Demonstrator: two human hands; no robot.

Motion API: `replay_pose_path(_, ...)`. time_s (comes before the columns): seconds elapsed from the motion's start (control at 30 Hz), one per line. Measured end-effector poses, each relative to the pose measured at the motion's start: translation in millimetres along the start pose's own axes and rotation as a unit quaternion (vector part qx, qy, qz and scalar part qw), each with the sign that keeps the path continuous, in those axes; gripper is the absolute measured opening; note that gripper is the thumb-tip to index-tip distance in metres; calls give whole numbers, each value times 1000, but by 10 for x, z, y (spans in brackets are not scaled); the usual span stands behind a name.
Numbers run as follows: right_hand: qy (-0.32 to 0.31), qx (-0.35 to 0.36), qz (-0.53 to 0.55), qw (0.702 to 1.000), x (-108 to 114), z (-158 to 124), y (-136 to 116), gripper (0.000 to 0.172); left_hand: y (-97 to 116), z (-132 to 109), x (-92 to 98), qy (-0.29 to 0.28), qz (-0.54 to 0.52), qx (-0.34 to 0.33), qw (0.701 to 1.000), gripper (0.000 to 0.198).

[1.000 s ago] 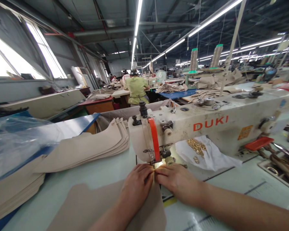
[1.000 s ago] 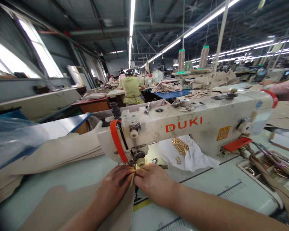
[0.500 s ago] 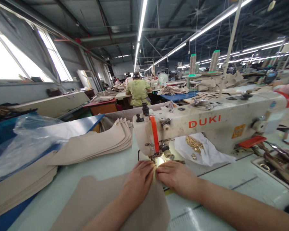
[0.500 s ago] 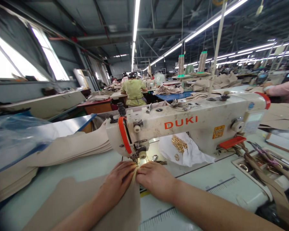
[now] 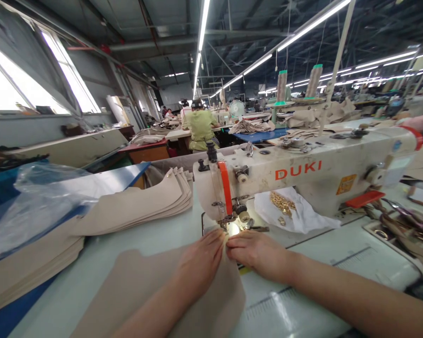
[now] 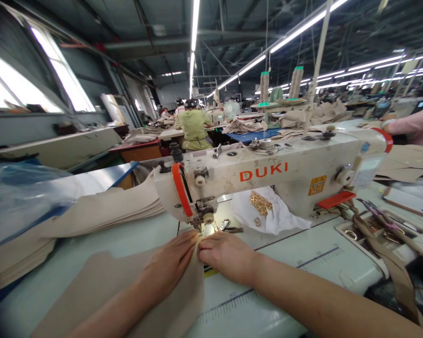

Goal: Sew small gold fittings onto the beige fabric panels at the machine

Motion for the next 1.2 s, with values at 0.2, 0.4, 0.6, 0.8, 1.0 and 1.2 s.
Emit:
replay_pose_path(0.2, -16, -5, -15, 1000, -10, 11, -7, 12, 11, 1, -15, 9, 28, -31, 999, 35)
replay_pose_path(0.4, -21, -12, -14, 1000, 13, 29, -14, 12, 38, 10, 30, 18, -5, -27, 999, 35)
replay_pose_path(0.6, -5, -12, 10, 1000, -11, 48, 31, 13, 57, 40, 125, 47, -57, -20, 997, 34)
replay_pose_path(0.8, 3, -10, 33, 999, -26, 51, 62, 15, 42, 72, 106, 26, -32, -12, 999, 33)
replay_pose_path(1.0, 7, -17, 38, 999, -17, 49, 77, 16, 9, 92, 103, 30, -66, 6, 997, 32)
replay_pose_path(1.2, 19, -14, 27, 999, -46, 59, 83, 12, -11, 78, 71, 37, -71, 29, 996, 32)
Point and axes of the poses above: each hand's wrist, its own z-axis towards the middle knuckle, its own x-axis out of the back of the hand, y = z × x, the point moved 4 cm from there along z, towards the middle knuckle, and after that the axes turned 14 degrees about -y, right-handed, at the moved point
